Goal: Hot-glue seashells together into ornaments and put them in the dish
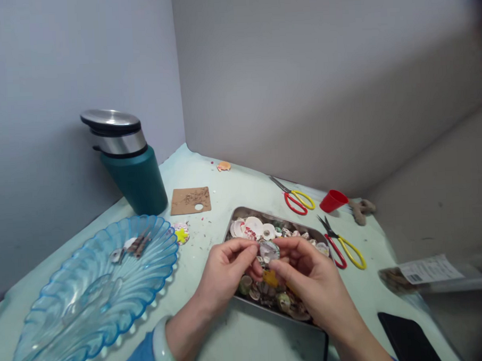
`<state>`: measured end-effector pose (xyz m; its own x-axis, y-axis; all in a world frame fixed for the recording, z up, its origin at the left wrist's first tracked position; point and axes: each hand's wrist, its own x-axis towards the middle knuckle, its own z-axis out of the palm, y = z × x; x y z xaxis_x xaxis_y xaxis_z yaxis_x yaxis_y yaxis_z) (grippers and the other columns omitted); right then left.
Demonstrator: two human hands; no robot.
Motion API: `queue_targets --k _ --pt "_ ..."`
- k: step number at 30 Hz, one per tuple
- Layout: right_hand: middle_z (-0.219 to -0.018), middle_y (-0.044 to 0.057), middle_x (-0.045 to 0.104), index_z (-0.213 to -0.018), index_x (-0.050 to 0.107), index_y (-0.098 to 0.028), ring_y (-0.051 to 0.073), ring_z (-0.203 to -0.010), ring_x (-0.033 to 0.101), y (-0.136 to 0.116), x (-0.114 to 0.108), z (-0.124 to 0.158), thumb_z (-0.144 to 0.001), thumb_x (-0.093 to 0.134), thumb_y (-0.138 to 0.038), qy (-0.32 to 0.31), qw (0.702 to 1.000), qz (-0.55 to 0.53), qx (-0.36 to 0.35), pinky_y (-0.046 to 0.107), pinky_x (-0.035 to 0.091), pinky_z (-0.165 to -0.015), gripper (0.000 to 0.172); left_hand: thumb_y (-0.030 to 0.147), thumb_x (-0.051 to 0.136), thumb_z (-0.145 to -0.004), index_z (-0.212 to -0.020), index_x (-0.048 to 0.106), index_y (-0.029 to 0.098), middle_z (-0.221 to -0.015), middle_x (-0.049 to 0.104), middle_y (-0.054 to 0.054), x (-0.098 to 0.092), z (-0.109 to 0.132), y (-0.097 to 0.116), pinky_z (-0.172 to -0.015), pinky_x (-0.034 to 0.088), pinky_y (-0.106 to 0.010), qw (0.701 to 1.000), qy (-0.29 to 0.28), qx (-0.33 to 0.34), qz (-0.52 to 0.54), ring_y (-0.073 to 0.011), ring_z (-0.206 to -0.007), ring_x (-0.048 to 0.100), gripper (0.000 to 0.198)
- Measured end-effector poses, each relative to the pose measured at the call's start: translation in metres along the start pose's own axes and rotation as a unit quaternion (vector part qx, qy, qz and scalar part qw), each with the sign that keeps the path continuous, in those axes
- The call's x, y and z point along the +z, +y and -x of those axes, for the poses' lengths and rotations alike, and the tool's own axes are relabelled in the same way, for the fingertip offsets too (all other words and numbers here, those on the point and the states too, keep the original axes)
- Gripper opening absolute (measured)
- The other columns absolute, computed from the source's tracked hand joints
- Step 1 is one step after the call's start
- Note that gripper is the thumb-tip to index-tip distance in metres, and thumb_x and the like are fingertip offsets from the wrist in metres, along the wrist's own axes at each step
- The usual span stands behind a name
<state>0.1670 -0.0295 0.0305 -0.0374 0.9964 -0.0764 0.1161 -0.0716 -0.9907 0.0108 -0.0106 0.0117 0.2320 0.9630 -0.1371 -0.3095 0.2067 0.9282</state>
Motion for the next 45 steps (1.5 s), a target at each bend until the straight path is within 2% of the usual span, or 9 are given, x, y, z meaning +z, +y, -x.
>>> queue_targets --k 10,15,19,23,26,32,35,41,45 --pt "-0.068 -0.003 0.057 -0.1 0.059 -0.019 0.011 -0.062 0.051 0.0 -0.002 0.002 -0.078 0.068 -0.032 -0.008 0.999 0.047 -0.018 0.021 0.042 -0.055 0.027 0.031 0.061 -0.079 -0.076 0.059 0.013 -0.056 0.061 -0.001 -0.003 0.0 0.001 -0.056 0.045 -0.023 1.0 0.005 0.009 0.009 -0.0111 -0.053 0.056 0.019" --pt "-0.07 -0.002 0.055 -0.103 0.057 -0.02 0.013 -0.063 0.053 0.003 -0.004 0.001 -0.079 0.068 -0.035 0.016 0.998 0.059 -0.031 0.023 0.045 -0.055 0.031 0.028 0.046 -0.087 -0.07 0.053 0.016 -0.067 0.059 0.0 -0.008 -0.001 -0.001 -0.054 0.044 -0.024 0.993 0.042 0.082 0.067 -0.0108 -0.053 0.055 0.022" --pt "-0.077 0.0 0.058 -0.104 0.057 -0.022 0.014 -0.067 0.057 0.004 -0.004 0.002 -0.083 0.063 -0.032 0.049 0.981 0.156 -0.104 0.026 0.048 -0.06 0.025 0.033 0.044 -0.09 -0.063 0.048 0.017 -0.061 0.054 0.002 -0.013 -0.002 0.0 -0.05 0.039 -0.022 0.985 0.099 0.129 0.053 -0.008 -0.047 0.05 0.031" --pt "-0.085 0.001 0.062 -0.107 0.056 -0.023 0.016 -0.072 0.06 0.006 -0.005 0.003 -0.086 0.057 -0.021 0.084 0.929 0.278 -0.23 0.029 0.048 -0.068 0.021 0.04 0.052 -0.087 -0.063 0.056 0.014 -0.051 0.052 0.003 -0.011 -0.001 0.002 -0.051 0.036 -0.02 0.994 0.044 0.085 -0.046 -0.0063 -0.044 0.046 0.036" --pt "-0.089 0.002 0.062 -0.108 0.054 -0.023 0.015 -0.073 0.06 0.005 -0.005 0.002 -0.086 0.054 -0.012 0.089 0.895 0.324 -0.294 0.027 0.047 -0.067 0.025 0.041 0.065 -0.077 -0.067 0.058 0.014 -0.051 0.051 0.004 -0.006 0.001 0.004 -0.047 0.035 -0.019 0.997 0.017 0.035 -0.06 -0.0059 -0.044 0.045 0.03" --pt "-0.093 0.004 0.061 -0.105 0.051 -0.02 0.016 -0.079 0.06 0.003 -0.001 0.0 -0.084 0.05 -0.004 0.064 0.874 0.33 -0.35 0.026 0.048 -0.07 0.027 0.041 0.071 -0.07 -0.081 0.059 0.014 -0.058 0.054 0.004 -0.003 0.001 0.004 -0.045 0.037 -0.018 1.0 -0.013 -0.011 -0.021 -0.0056 -0.043 0.046 0.031" --pt "-0.096 0.005 0.061 -0.105 0.051 -0.021 0.017 -0.085 0.06 0.005 0.0 0.001 -0.085 0.05 -0.005 0.034 0.877 0.327 -0.349 0.029 0.048 -0.074 0.026 0.039 0.068 -0.074 -0.079 0.057 0.014 -0.051 0.051 0.005 -0.004 0.002 0.003 -0.046 0.035 -0.017 1.0 -0.018 -0.009 -0.014 -0.0056 -0.043 0.044 0.027" --pt "-0.099 0.005 0.059 -0.112 0.05 -0.023 0.015 -0.075 0.059 -0.003 0.0 0.004 -0.086 0.056 -0.014 0.007 0.916 0.306 -0.26 0.028 0.049 -0.068 0.028 0.034 0.063 -0.077 -0.077 0.055 0.016 -0.053 0.047 0.006 -0.002 0.003 0.005 -0.044 0.032 -0.018 0.997 0.009 0.016 -0.072 -0.0066 -0.044 0.042 0.02" --pt "-0.097 0.005 0.06 -0.11 0.052 -0.022 0.016 -0.075 0.059 -0.006 -0.003 0.002 -0.088 0.054 -0.016 0.022 0.916 0.307 -0.256 0.028 0.049 -0.069 0.023 0.027 0.057 -0.083 -0.077 0.059 0.017 -0.067 0.055 0.001 -0.001 0.005 0.004 -0.052 0.037 -0.021 0.972 0.025 0.123 -0.198 -0.0105 -0.056 0.049 0.011"
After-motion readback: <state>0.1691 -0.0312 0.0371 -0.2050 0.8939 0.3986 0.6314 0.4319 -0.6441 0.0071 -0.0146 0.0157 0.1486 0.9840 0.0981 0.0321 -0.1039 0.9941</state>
